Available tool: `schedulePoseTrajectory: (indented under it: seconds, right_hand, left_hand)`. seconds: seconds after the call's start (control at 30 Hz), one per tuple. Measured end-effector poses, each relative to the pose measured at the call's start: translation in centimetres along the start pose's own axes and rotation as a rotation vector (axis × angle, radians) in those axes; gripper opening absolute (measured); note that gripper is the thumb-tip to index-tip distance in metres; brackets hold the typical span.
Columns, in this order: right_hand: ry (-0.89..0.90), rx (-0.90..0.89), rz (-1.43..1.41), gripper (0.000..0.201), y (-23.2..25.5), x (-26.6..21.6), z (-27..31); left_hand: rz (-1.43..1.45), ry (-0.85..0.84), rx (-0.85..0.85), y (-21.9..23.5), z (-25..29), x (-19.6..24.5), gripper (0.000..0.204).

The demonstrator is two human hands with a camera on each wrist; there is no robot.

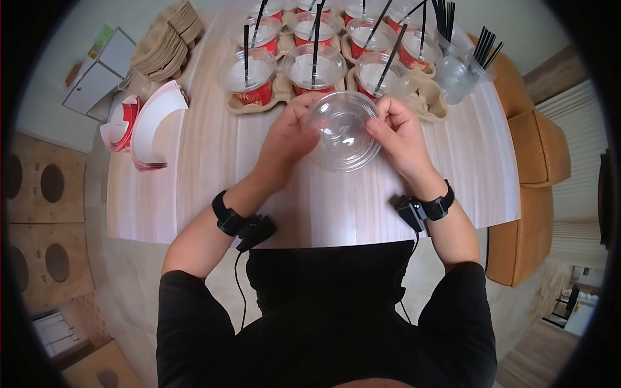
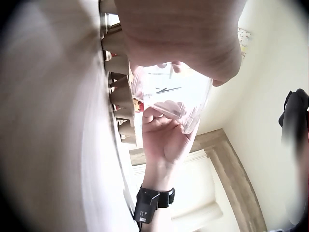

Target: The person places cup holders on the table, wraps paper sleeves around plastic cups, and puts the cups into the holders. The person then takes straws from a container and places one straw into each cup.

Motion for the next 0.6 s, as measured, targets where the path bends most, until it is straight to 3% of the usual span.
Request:
schedulePoseTrajectory:
  seconds: [0.03,0.07,0.13,0.17,0.23,0.3,0.43,0.5,0.53,0.6]
  right_hand:
    - [0.033,-0.046,0.027,0.016,-0.5,-0.4,0.1]
    - [0.029,-0.044,0.024,0.016,-0.9,-0.5,0.1]
    - [0.208,-0.087,-0.031,0.028,-2.4,-2.7,0.4]
    - [0.207,-0.084,-0.032,0.028,-2.3,-3.0,0.6]
    - [0.065,-0.219,-0.126,0.048,-3.3,-2.5,1.0]
    - [0.077,-0.231,-0.083,0.054,-3.3,-1.8,1.2]
    - [0.036,-0.219,-0.104,0.061,-4.1,-1.9,1.6]
    - [0.033,-0.217,-0.019,0.060,-3.5,-1.7,1.4]
    - [0.034,-0.212,0.068,0.059,-3.3,-1.4,1.2]
    - [-0.016,-0.219,-0.015,0.058,-3.4,-1.0,1.0]
  left_hand:
    - [-0.002,0.005,0.002,-0.1,-0.1,0.4,0.049]
    - [0.108,0.025,-0.003,-0.3,-0.2,0.8,0.035]
    - [0.219,0.047,-0.008,-0.5,-0.1,1.1,0.023]
    - [0.253,0.094,0.013,-0.6,0.2,0.8,0.026]
    - [0.288,0.143,0.029,-0.4,0.3,0.3,0.029]
    - [0.336,0.274,0.059,0.0,0.6,-1.4,0.054]
    - [0.279,0.310,0.093,0.8,0.5,-1.6,0.052]
    - [0.064,0.157,0.109,1.5,0.2,-0.7,0.042]
    - [0.063,0.158,0.109,1.4,0.0,-0.8,0.042]
    - [0.053,-0.010,0.219,2.1,-0.4,0.1,0.040]
Point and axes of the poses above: each hand's wrist, its own z-axis away from the middle knuckle, its own y-axis out of the back of the hand, x = y × z, the point moved 8 cm from there along -z, towards the middle knuckle, and after that the axes turned 10 degrees about x, right-handed, at the moved point
